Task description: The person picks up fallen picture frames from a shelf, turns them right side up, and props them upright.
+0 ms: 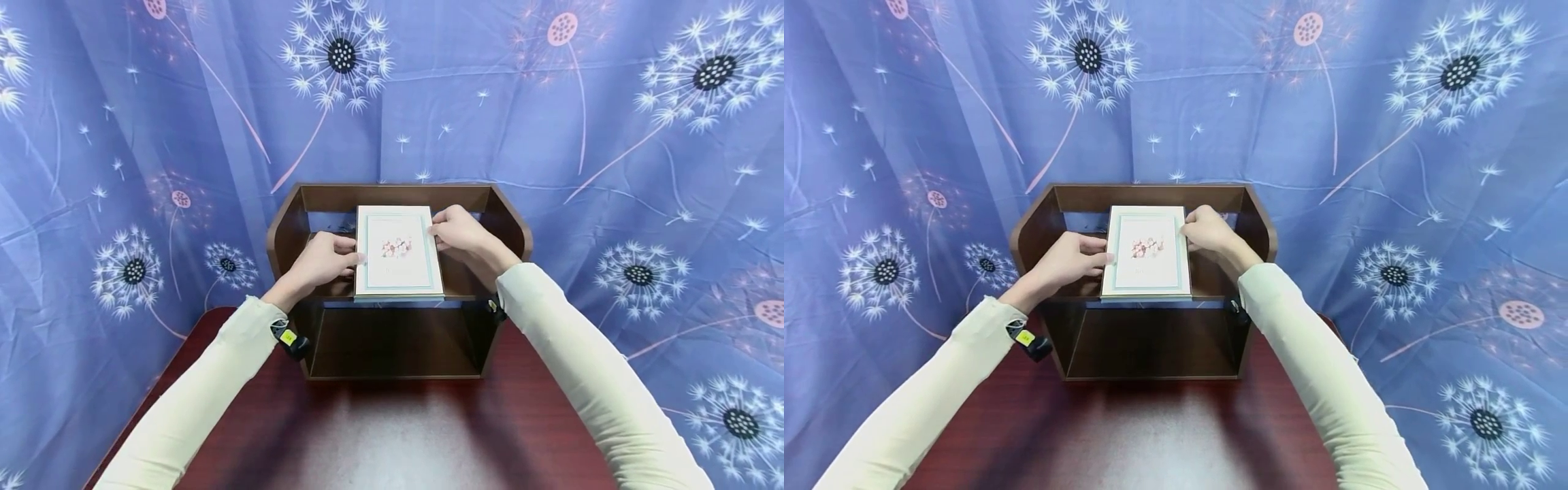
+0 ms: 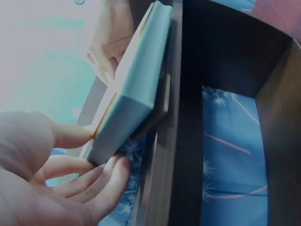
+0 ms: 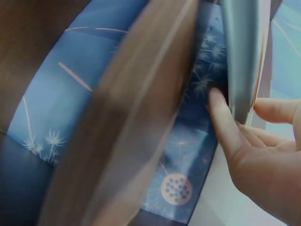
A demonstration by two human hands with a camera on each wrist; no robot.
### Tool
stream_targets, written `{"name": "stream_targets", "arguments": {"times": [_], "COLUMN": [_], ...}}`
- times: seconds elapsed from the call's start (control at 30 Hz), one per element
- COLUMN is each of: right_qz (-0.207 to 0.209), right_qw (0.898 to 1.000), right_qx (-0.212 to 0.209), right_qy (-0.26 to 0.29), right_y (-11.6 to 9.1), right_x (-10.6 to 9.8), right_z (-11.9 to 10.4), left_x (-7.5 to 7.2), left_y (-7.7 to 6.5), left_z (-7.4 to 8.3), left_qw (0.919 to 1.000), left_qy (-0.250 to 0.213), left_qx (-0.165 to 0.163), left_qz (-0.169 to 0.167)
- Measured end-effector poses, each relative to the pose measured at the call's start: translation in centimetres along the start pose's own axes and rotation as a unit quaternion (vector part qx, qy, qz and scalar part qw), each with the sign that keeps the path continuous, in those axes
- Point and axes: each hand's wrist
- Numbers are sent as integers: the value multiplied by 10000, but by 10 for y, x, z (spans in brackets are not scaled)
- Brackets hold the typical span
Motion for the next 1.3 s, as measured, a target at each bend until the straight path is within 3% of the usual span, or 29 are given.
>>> {"name": "stream_targets", "arguments": {"times": [0.1,0.37,0.7,1.0,1.3], "right_qz": [10,354,1198,1520,1413], "right_qw": [9990,9896,9706,9709,9713], "right_qx": [70,-206,-810,-993,-1168], "right_qy": [436,1380,1925,1563,1518], "right_y": [-1,-2,-4,-11,-21], "right_x": [-7,-25,-28,-27,-31], "right_z": [-3,-9,-9,-4,0], "left_x": [0,-6,-10,-6,-5], "left_y": [2,13,27,32,29], "left_z": [4,13,19,13,12], "left_qw": [9989,9941,9910,9893,9879], "left_qy": [-420,-870,-515,-626,-765], "left_qx": [-60,71,661,725,896], "left_qz": [208,646,1040,1104,1013]}}
Point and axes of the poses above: each hand's wrist, its own y-axis towards the middle knuckle, its own x-axis out of the palm, z = x × y, and after that the axes turned 14 degrees about -y, right-handed
